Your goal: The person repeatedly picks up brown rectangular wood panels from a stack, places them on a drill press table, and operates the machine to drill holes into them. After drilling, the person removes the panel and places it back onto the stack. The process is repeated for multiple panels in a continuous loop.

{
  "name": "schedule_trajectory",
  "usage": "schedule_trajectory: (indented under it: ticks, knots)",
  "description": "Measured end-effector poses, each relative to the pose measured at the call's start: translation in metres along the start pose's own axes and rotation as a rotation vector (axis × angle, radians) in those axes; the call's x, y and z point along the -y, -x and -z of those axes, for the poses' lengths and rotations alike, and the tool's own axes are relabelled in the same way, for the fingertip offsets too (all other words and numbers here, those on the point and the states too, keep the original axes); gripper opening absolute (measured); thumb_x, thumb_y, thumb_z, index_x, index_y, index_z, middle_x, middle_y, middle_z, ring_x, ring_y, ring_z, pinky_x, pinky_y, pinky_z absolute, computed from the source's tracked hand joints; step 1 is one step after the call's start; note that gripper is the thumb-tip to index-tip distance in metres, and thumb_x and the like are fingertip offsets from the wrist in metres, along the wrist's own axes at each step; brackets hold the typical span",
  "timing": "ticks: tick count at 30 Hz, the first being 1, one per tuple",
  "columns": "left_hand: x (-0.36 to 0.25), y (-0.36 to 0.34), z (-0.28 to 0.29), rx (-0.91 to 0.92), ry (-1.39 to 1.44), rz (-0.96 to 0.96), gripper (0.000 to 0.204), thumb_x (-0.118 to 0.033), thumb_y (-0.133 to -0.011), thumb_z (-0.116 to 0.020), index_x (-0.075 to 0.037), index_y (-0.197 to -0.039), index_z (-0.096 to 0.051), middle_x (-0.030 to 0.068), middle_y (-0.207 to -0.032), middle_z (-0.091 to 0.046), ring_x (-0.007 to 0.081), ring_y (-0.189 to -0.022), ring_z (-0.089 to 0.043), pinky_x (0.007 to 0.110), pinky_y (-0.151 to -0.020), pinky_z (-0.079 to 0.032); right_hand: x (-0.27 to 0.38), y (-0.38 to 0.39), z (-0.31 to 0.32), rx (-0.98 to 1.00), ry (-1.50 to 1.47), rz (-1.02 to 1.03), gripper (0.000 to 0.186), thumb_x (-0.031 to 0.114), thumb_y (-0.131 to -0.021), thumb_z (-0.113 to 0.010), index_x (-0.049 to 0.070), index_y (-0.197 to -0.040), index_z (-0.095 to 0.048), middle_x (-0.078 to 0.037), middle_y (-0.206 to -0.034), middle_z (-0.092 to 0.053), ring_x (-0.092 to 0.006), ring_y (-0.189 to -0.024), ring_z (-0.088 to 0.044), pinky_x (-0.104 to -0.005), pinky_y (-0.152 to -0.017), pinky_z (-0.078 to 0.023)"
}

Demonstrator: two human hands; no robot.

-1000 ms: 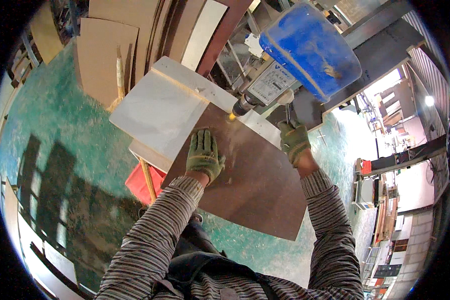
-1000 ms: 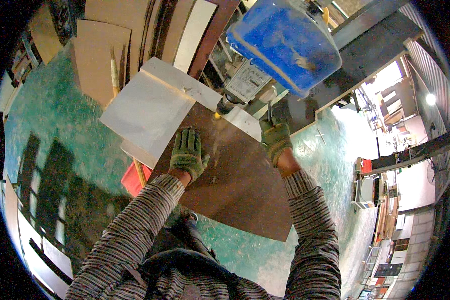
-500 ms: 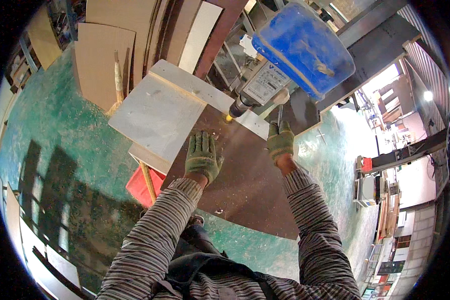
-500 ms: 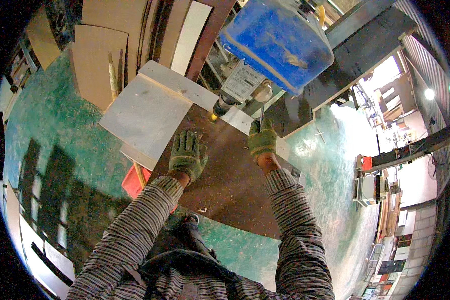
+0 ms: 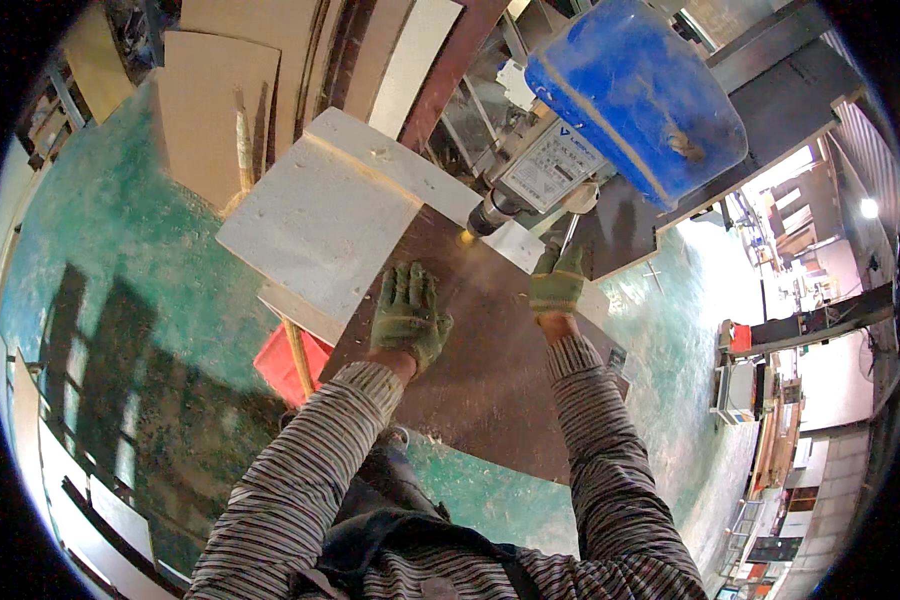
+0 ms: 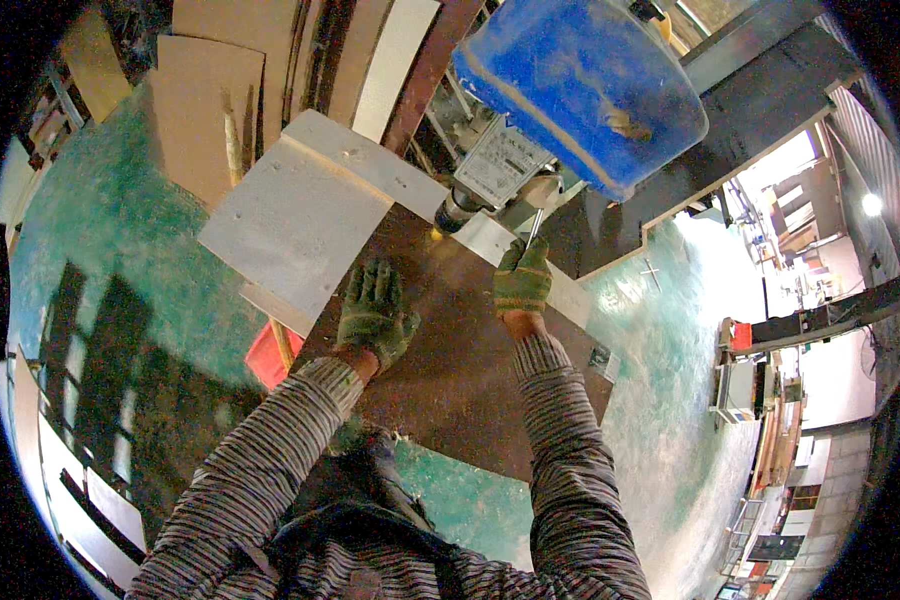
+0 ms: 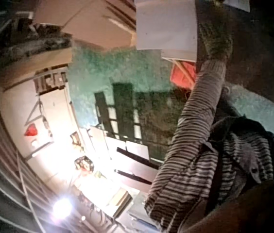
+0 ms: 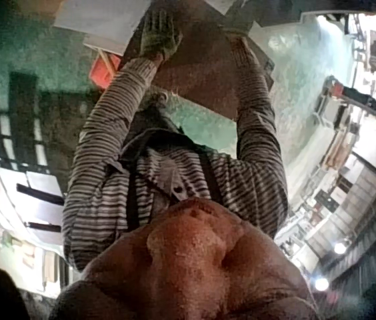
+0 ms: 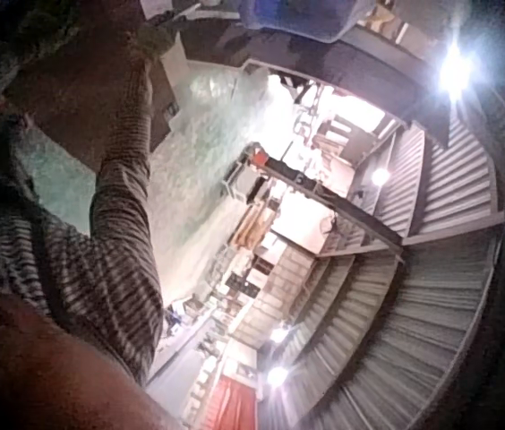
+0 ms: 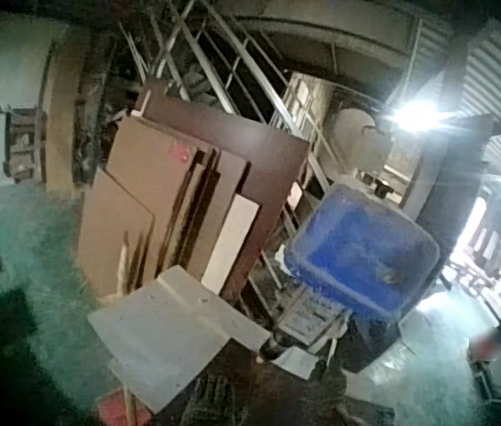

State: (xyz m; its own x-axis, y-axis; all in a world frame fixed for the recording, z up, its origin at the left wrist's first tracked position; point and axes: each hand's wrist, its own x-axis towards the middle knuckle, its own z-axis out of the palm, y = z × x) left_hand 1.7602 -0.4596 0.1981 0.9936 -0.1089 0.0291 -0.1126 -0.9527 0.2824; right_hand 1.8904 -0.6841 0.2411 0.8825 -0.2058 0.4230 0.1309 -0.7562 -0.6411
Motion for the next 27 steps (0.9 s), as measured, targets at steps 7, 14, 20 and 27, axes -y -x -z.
schedule_trajectory:
  ticks: [7, 14, 20, 27]
  knots:
    - [-0.016, -0.004, -0.004, -0.062, 0.001, -0.030, 0.080, -0.049, -0.098, -0.048, 0.006, -0.152, -0.029, 0.0272, -0.160, -0.024, 0.0412, -0.150, -0.020, 0.053, -0.124, -0.013, -0.046, -0.007, 0.003, -0.022, 0.067, 0.095, 0.023, 0.021, -0.097, -0.060, 0.000, -0.105, -0.059, -0.023, -0.088, -0.065, -0.0410, -0.075, -0.064, -0.0467, -0.067, -0.052]
    - [-0.003, -0.004, -0.002, -0.019, -0.108, 0.033, 0.079, -0.052, -0.099, -0.042, 0.004, -0.153, -0.029, 0.0250, -0.162, -0.023, 0.0411, -0.151, -0.020, 0.053, -0.124, -0.012, 0.104, -0.031, 0.134, 0.039, 0.293, 0.658, 0.030, 0.021, -0.096, -0.055, 0.004, -0.120, -0.062, -0.025, -0.104, -0.069, -0.0444, -0.088, -0.067, -0.0508, -0.076, -0.053]
    - [-0.025, -0.004, -0.006, 0.065, -0.211, 0.047, 0.077, -0.055, -0.102, -0.031, -0.002, -0.156, -0.026, 0.0211, -0.164, -0.019, 0.0373, -0.153, -0.015, 0.051, -0.125, -0.005, 0.060, -0.024, 0.243, -0.076, 0.137, 0.255, 0.045, 0.028, -0.093, -0.065, 0.007, -0.132, -0.057, -0.027, -0.113, -0.068, -0.0431, -0.102, -0.067, -0.0478, -0.084, -0.055]
    - [-0.024, -0.001, -0.023, 0.053, -0.267, 0.043, 0.077, -0.053, -0.101, -0.037, 0.000, -0.156, -0.027, 0.0206, -0.164, -0.019, 0.0365, -0.153, -0.015, 0.049, -0.125, -0.007, -0.232, 0.194, 0.367, 0.423, 0.497, -0.808, 0.095, 0.061, -0.087, -0.065, -0.006, -0.149, -0.037, -0.028, -0.152, -0.041, -0.0398, -0.142, -0.039, -0.0449, -0.116, -0.034]
